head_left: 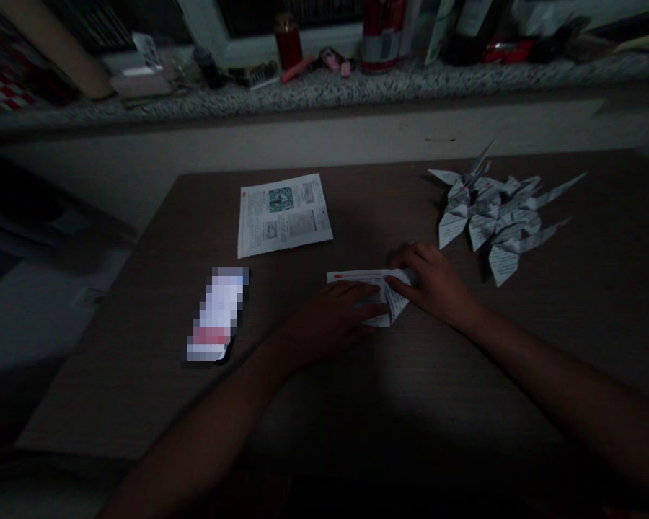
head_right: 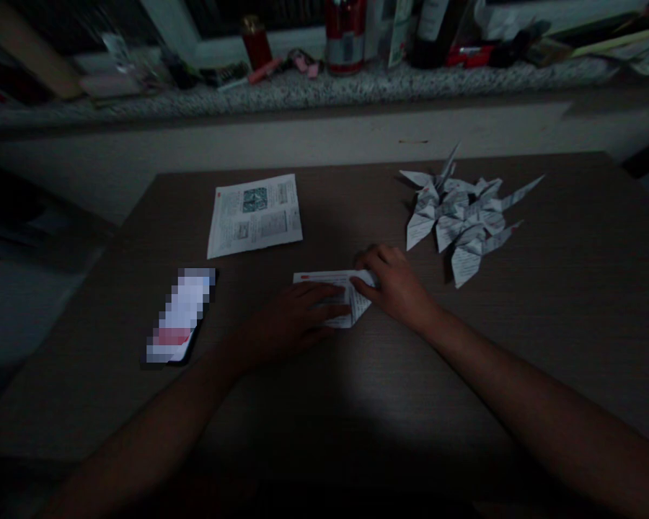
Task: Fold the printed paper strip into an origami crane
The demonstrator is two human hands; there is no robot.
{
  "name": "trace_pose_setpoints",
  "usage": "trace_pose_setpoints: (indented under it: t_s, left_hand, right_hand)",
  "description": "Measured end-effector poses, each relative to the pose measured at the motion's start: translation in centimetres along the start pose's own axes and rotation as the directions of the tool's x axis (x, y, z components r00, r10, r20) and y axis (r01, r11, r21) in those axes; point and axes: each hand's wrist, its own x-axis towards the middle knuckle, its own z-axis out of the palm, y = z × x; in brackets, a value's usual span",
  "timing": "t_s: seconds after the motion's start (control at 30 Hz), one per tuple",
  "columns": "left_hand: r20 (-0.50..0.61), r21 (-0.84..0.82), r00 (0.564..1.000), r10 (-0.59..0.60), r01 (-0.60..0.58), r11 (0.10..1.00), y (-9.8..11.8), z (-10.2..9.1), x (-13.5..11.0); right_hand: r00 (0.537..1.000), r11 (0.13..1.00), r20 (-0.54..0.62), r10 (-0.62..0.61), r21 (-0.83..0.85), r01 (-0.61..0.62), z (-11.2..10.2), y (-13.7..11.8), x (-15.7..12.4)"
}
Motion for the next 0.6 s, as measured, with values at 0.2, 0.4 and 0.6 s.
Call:
trace_pose_setpoints:
  t_s: [0.2, 0.4, 0.6]
  left_hand:
    - [0.017, 0.01, 0.999, 0.027, -0.027, 1.0, -0.09, -0.12, -0.07]
    - [0.015, 0.057, 0.999, 0.03, -0.031, 0.998, 0.3, -0.33, -0.18]
    - [0.048, 0.062, 0.999, 0.003, -0.006, 0.998, 0.79, -0.51, -0.04]
  right_hand:
    - [1.0, 1.0, 0.015, -0.012, -0.02, 0.013, -0.05, -0.08, -0.09]
    - [1.0, 1.0, 0.009, -0.012, -0.013, 0.012, 0.02, -0.07, -0.05]
    - [1.0, 0.999, 0.0, 0.008, -0.04, -0.008, 0.03, -0.34, -0.03]
